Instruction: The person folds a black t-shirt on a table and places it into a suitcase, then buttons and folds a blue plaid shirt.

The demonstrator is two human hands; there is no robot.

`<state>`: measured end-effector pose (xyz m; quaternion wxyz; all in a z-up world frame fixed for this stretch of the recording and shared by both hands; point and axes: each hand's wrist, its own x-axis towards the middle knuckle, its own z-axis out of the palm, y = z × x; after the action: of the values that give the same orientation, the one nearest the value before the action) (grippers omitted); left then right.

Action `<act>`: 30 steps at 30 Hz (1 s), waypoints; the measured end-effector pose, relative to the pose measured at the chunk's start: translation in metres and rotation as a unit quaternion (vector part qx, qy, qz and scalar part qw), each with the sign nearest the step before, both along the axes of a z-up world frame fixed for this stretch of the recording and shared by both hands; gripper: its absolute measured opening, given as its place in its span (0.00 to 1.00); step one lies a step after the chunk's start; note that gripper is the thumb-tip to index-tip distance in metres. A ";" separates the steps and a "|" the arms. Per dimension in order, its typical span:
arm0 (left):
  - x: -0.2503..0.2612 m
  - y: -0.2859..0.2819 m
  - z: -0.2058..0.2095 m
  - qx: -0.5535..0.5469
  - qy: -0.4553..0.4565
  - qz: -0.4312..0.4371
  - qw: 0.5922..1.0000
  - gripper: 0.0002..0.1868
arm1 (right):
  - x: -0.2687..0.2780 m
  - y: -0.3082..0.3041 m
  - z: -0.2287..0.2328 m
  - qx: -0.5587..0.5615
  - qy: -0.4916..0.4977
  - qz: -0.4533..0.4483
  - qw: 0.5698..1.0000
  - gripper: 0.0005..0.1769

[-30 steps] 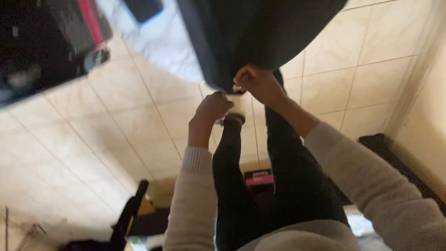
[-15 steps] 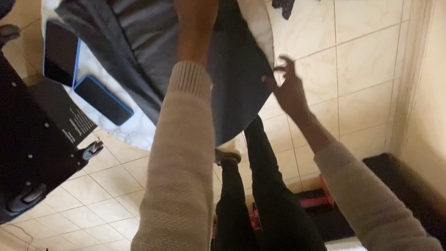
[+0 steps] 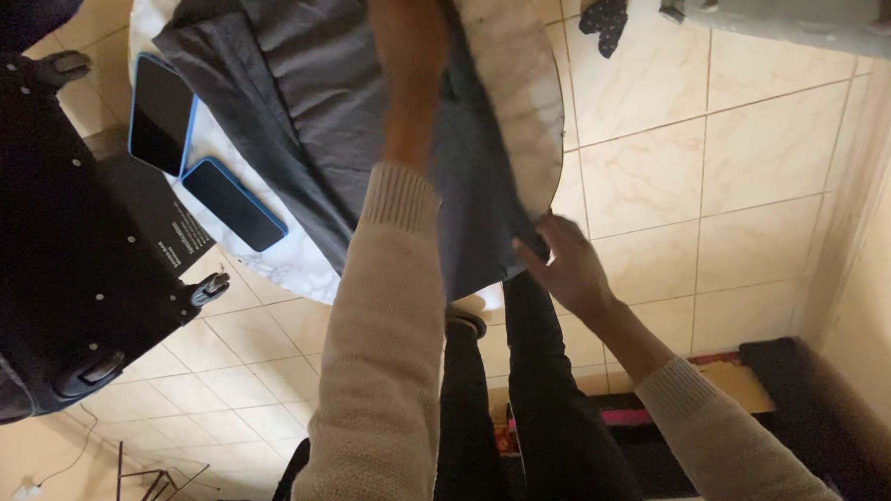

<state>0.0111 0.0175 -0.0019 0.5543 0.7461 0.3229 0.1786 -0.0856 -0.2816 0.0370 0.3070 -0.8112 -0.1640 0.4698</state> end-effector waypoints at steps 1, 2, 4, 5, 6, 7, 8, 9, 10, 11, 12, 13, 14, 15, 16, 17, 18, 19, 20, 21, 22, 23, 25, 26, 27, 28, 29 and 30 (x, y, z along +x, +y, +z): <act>-0.017 0.005 -0.029 0.000 -0.015 0.006 1.000 0.16 | -0.003 0.002 0.000 0.002 -0.001 -0.001 1.000 0.14; -0.038 0.011 -0.051 -0.002 -0.029 0.013 0.999 0.17 | -0.006 0.003 0.000 0.049 -0.029 0.032 0.998 0.14; -0.060 0.032 -0.068 -0.003 -0.045 0.020 0.999 0.17 | -0.009 0.010 0.004 0.096 -0.058 0.066 0.991 0.14; -0.072 0.038 -0.063 -0.111 -0.043 0.086 0.989 0.18 | -0.008 0.016 0.008 0.029 0.001 0.110 0.994 0.16; -0.087 0.043 -0.058 -0.216 -0.039 0.152 0.964 0.20 | -0.009 0.022 0.012 -0.039 0.062 0.155 0.985 0.18; -0.103 0.042 -0.061 -0.214 -0.039 0.155 0.964 0.20 | -0.011 0.025 0.007 -0.037 0.062 0.158 0.985 0.18; -0.123 0.037 -0.062 -0.217 0.002 0.216 0.952 0.20 | -0.016 0.024 0.004 -0.006 0.050 0.156 0.986 0.21; -0.144 0.031 -0.064 -0.218 0.044 0.275 0.935 0.21 | -0.021 0.023 0.002 0.025 0.039 0.154 0.987 0.25; -0.183 0.014 -0.088 -0.220 0.047 0.282 0.933 0.21 | -0.024 0.024 0.000 0.024 0.044 0.160 0.986 0.25; -0.221 -0.004 -0.111 -0.081 0.090 0.206 0.971 0.21 | -0.027 0.025 -0.001 0.030 0.028 0.150 0.988 0.24; -0.254 -0.022 -0.137 0.058 0.128 0.122 0.983 0.21 | -0.025 0.026 -0.004 0.037 0.008 0.138 0.990 0.23; -0.253 -0.048 -0.108 0.056 0.128 0.127 0.982 0.21 | -0.025 0.028 -0.005 0.035 0.009 0.143 0.989 0.23; -0.254 -0.074 -0.077 -0.025 0.163 0.054 0.985 0.23 | -0.029 0.029 -0.003 0.031 0.011 0.135 0.990 0.25; -0.255 -0.100 -0.046 -0.105 0.195 -0.020 0.975 0.25 | -0.033 0.029 0.000 0.026 0.014 0.128 0.991 0.26; -0.249 -0.113 -0.040 -0.108 0.193 -0.020 0.975 0.25 | -0.036 0.027 -0.003 0.022 0.012 0.129 0.991 0.26; -0.242 -0.126 -0.033 -0.134 0.244 0.006 0.960 0.24 | -0.040 0.025 -0.005 0.010 0.011 0.157 0.988 0.26; -0.235 -0.138 -0.027 -0.158 0.292 0.029 0.943 0.24 | -0.043 0.023 -0.008 -0.002 0.008 0.182 0.983 0.26; -0.242 -0.143 -0.052 -0.161 0.288 0.026 0.944 0.24 | -0.043 0.021 -0.008 -0.006 0.004 0.181 0.984 0.26; -0.251 -0.150 -0.077 -0.114 0.279 0.043 0.953 0.24 | -0.044 0.017 -0.006 -0.002 -0.030 0.195 0.980 0.27; -0.259 -0.157 -0.103 -0.066 0.269 0.060 0.959 0.25 | -0.046 0.013 -0.005 0.001 -0.065 0.210 0.976 0.29; -0.255 -0.152 -0.099 -0.071 0.268 0.055 0.959 0.25 | -0.049 0.004 -0.006 -0.005 -0.065 0.207 0.976 0.29; -0.251 -0.147 -0.096 -0.198 0.230 0.103 0.947 0.20 | -0.051 -0.006 -0.007 -0.007 -0.110 0.205 0.972 0.29; -0.245 -0.143 -0.083 -0.322 0.184 0.148 0.917 0.16 | -0.059 -0.026 -0.007 -0.010 -0.159 0.204 0.966 0.29; -0.240 -0.139 -0.073 -0.301 0.206 0.128 0.922 0.15 | -0.065 -0.034 -0.005 0.007 -0.171 0.205 0.964 0.24; -0.236 -0.136 -0.062 -0.280 0.228 0.109 0.926 0.15 | -0.071 -0.041 -0.004 0.024 -0.183 0.205 0.961 0.20; -0.238 -0.135 -0.067 -0.279 0.224 0.109 0.927 0.15 | -0.080 -0.046 0.001 0.025 -0.187 0.205 0.960 0.20; -0.241 -0.133 -0.072 -0.295 0.194 0.110 0.929 0.15 | -0.089 -0.050 0.005 0.007 -0.158 0.213 0.964 0.17; -0.244 -0.133 -0.077 -0.312 0.166 0.108 0.929 0.15 | -0.101 -0.056 0.010 -0.012 -0.128 0.219 0.967 0.15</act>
<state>-0.2332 -0.1156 -0.0787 0.6747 0.5152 0.5286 0.0011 -0.1861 -0.3377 0.0470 0.1630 -0.8123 -0.3700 0.4202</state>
